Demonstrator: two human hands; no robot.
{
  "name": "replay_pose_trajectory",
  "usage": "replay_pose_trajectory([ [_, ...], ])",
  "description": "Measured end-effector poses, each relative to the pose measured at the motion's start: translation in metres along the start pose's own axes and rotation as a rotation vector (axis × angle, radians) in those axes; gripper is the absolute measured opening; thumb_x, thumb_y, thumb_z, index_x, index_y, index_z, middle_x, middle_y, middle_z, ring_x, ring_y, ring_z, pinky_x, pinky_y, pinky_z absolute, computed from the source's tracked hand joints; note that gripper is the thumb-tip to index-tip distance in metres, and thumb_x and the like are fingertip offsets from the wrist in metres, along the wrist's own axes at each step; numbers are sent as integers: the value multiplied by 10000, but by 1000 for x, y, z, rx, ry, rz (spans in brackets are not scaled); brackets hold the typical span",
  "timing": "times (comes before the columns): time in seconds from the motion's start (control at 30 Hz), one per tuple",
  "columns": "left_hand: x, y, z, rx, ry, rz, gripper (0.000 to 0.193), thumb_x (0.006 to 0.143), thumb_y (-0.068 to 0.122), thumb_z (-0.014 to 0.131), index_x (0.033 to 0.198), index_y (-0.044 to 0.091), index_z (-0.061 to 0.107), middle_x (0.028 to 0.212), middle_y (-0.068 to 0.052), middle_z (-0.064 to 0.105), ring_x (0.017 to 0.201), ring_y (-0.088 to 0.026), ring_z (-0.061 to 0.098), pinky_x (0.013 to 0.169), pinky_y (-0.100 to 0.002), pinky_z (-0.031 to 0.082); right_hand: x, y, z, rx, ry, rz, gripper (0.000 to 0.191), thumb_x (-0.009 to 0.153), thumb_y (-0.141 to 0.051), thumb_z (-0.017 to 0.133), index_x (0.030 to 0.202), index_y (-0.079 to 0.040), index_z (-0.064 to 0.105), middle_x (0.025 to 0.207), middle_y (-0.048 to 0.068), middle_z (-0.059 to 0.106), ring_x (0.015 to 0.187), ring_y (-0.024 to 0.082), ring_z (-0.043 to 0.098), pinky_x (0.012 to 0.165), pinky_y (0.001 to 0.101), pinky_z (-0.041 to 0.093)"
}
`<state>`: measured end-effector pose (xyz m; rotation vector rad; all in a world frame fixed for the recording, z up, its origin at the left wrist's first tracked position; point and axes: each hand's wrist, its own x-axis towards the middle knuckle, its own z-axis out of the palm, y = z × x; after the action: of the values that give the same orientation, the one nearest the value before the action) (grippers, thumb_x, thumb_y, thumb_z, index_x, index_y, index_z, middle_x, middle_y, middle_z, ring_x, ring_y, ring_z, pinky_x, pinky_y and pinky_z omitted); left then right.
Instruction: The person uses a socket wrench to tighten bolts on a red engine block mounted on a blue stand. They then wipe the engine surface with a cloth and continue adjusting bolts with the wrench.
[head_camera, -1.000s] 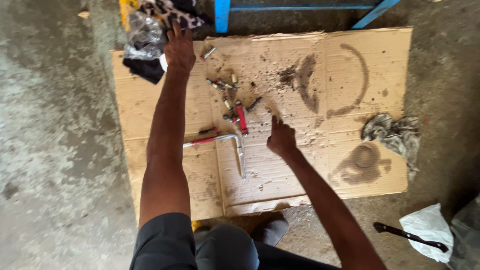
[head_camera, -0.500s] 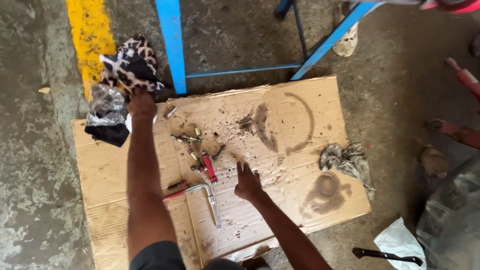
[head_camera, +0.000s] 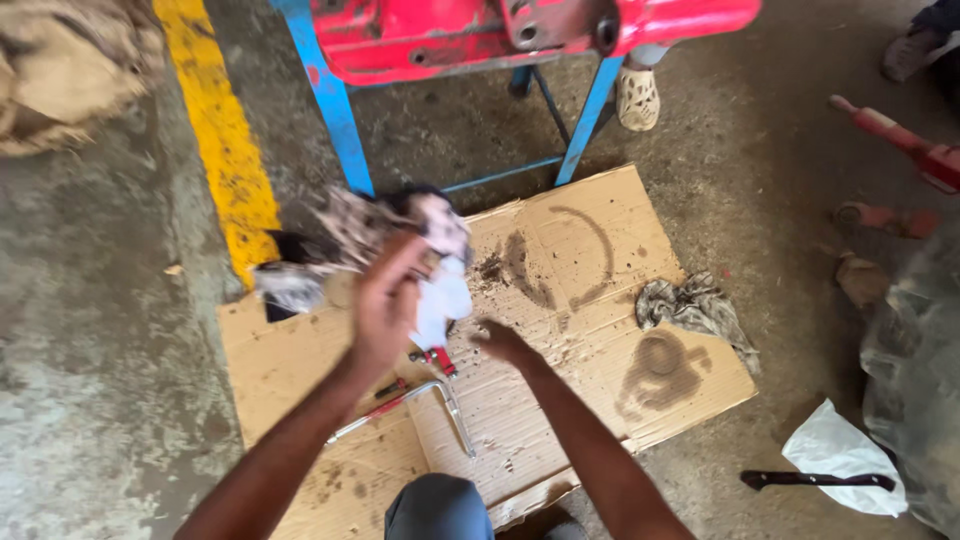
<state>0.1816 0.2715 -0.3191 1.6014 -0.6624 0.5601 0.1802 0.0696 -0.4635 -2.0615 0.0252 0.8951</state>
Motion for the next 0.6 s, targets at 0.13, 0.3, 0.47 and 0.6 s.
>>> replay_pose_trajectory([
  [0.13, 6, 29, 42, -21, -222, -281, 479, 854, -102, 480, 1283, 4, 666, 1284, -173, 699, 924, -230, 717, 834, -323, 590, -33, -39, -33, 1042, -385, -692, 398, 1064, -313, 636, 1377, -74, 583, 1264, 73, 642, 1154, 183, 626, 970, 368, 532],
  [0.3, 18, 52, 58, 220, -359, -13, 451, 837, -68, 578, 1275, 2, 662, 1279, -167, 677, 1072, -288, 691, 927, -380, 564, -114, -104, -89, 1376, -125, -891, 414, 843, -229, 702, 1225, -97, 612, 1187, 93, 683, 1119, 234, 649, 993, 389, 556],
  [0.47, 33, 73, 44, 354, -461, -286, 539, 896, 9, 551, 1411, 169, 580, 1382, -66, 679, 752, -231, 753, 676, -363, 638, -183, -138, -167, 1237, -56, -1086, 236, 1034, -110, 602, 1264, -54, 608, 1243, 133, 684, 1193, 299, 662, 1062, 418, 528],
  [0.6, 52, 56, 52, 465, -524, -330, 867, 923, 283, 715, 1606, 133, 202, 1058, -113, 731, 667, -280, 688, 586, -427, 566, -202, -150, -203, 1485, 94, -833, 294, 1007, -248, 552, 1209, -43, 612, 1182, 183, 705, 1062, 356, 688, 961, 485, 572],
])
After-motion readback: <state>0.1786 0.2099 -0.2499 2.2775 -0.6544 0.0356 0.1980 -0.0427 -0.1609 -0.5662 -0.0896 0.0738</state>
